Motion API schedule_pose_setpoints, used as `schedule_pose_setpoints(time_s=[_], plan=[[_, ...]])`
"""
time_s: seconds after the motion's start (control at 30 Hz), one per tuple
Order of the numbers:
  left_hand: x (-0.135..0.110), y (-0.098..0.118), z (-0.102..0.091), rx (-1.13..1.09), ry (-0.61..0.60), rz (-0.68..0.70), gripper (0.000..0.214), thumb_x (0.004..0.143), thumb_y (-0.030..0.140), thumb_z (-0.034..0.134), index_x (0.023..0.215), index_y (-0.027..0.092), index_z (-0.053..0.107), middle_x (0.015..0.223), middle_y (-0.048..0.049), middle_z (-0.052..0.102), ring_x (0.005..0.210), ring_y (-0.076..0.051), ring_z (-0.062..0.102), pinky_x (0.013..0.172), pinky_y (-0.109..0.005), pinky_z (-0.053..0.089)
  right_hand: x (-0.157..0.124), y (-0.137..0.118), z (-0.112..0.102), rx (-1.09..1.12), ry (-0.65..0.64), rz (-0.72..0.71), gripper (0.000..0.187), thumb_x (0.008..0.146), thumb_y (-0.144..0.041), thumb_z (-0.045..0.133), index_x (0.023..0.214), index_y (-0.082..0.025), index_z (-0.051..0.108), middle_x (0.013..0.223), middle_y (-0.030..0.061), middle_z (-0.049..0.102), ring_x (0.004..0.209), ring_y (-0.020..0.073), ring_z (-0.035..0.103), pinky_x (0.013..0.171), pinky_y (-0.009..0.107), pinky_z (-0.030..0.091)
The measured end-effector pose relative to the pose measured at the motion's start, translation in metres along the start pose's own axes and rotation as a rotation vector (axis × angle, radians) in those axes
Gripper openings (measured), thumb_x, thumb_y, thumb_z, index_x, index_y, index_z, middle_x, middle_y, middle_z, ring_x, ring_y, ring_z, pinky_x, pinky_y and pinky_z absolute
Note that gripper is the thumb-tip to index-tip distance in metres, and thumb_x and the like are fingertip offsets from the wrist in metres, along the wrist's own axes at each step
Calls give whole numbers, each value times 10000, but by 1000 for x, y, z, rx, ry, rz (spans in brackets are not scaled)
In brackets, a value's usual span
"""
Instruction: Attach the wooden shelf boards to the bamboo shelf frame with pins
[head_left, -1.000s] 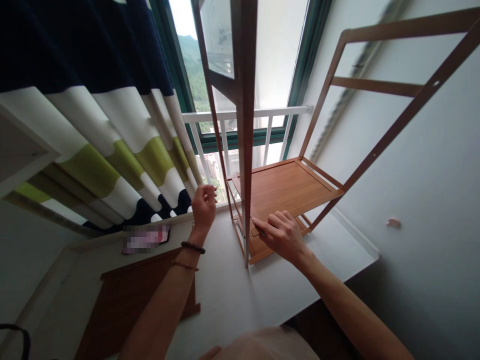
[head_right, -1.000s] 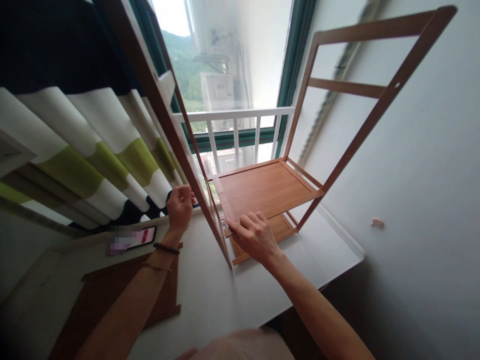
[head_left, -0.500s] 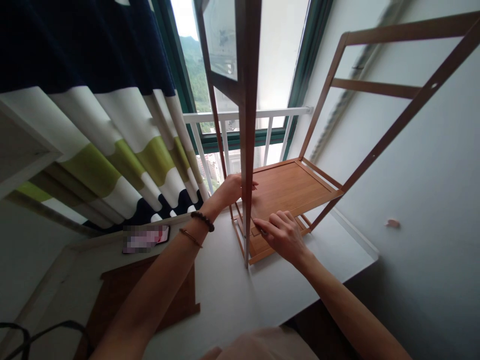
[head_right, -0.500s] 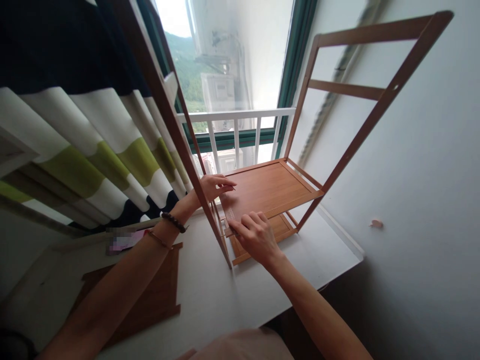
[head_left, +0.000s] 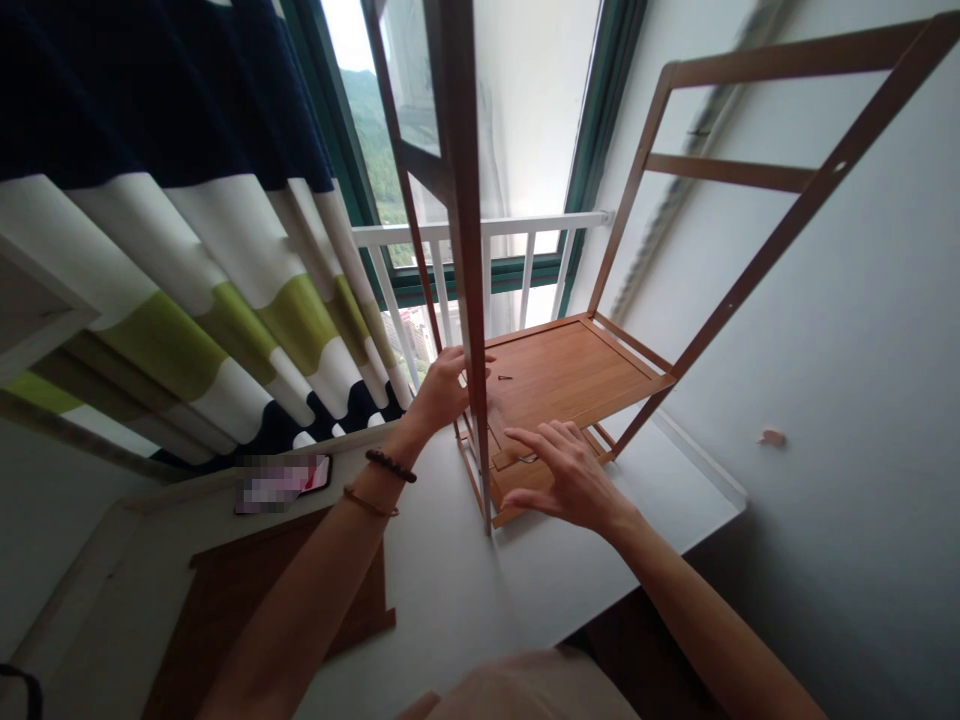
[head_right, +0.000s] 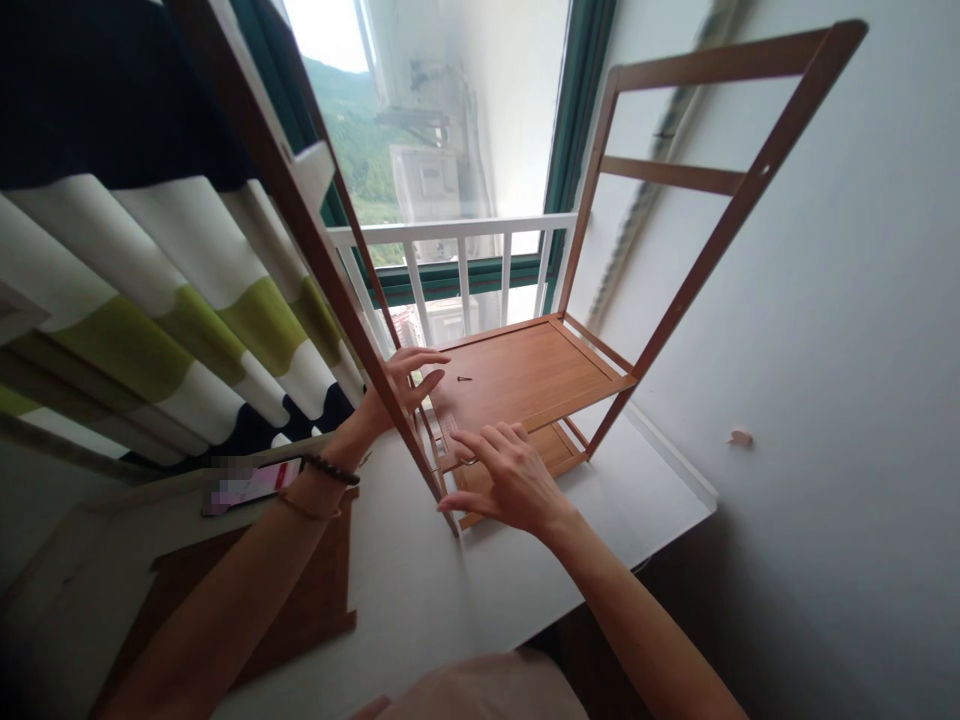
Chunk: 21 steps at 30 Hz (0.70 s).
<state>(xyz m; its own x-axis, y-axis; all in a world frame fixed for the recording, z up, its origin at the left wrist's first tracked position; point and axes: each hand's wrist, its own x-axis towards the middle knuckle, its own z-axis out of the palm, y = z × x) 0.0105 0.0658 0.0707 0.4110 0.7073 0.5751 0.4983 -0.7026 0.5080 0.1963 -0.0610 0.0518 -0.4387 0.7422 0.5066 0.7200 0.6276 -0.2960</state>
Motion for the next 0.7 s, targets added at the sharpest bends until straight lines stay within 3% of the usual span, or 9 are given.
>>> schedule_pose_setpoints(time_s=[0.1,0.23,0.3,0.37,0.43,0.5,0.7], plan=[[-29,22,-8,25,202,-65,195,793,233,504,954,198,608,1042,-57,590,971,-182,548,868,-335,443,-2,-8,-12,102,27,106,357,848,-376,434,1135,-168,472,905,70,561,824,197,484,748,333,362],[-70,54,-20,-64,278,-80,137,783,193,515,913,190,558,871,-33,589,767,-137,559,700,-275,484,-4,-21,-16,197,78,235,156,879,-213,316,898,-180,468,777,36,535,726,160,487,674,292,385],[-84,67,-25,-102,188,-58,154,767,173,543,918,199,545,808,-14,588,713,-124,555,670,-260,482,-4,-28,-16,240,34,230,107,880,-212,337,874,-186,441,755,25,520,689,146,487,647,273,390],[-93,77,-28,-120,138,-62,301,738,164,583,1027,205,504,793,-7,602,704,-125,564,682,-267,487,-2,-34,-14,299,-10,195,76,882,-219,356,895,-191,425,774,24,521,679,135,494,634,257,396],[-98,81,-31,-135,153,-69,363,727,158,597,1065,206,473,805,-11,618,713,-130,579,698,-278,494,0,-38,-12,348,-15,169,68,880,-223,370,918,-195,419,793,24,527,679,128,502,630,247,404],[-101,83,-33,-128,165,-71,300,734,158,591,1014,209,494,804,-13,628,706,-130,588,696,-280,500,2,-40,-10,372,6,164,71,878,-223,377,925,-195,422,795,24,528,678,125,508,625,243,411],[-114,86,-30,-215,-14,6,251,735,200,627,977,238,572,758,-10,636,650,-122,591,617,-250,509,-4,-47,0,520,-8,161,77,862,-206,404,938,-199,416,792,16,542,680,115,524,632,236,425]])
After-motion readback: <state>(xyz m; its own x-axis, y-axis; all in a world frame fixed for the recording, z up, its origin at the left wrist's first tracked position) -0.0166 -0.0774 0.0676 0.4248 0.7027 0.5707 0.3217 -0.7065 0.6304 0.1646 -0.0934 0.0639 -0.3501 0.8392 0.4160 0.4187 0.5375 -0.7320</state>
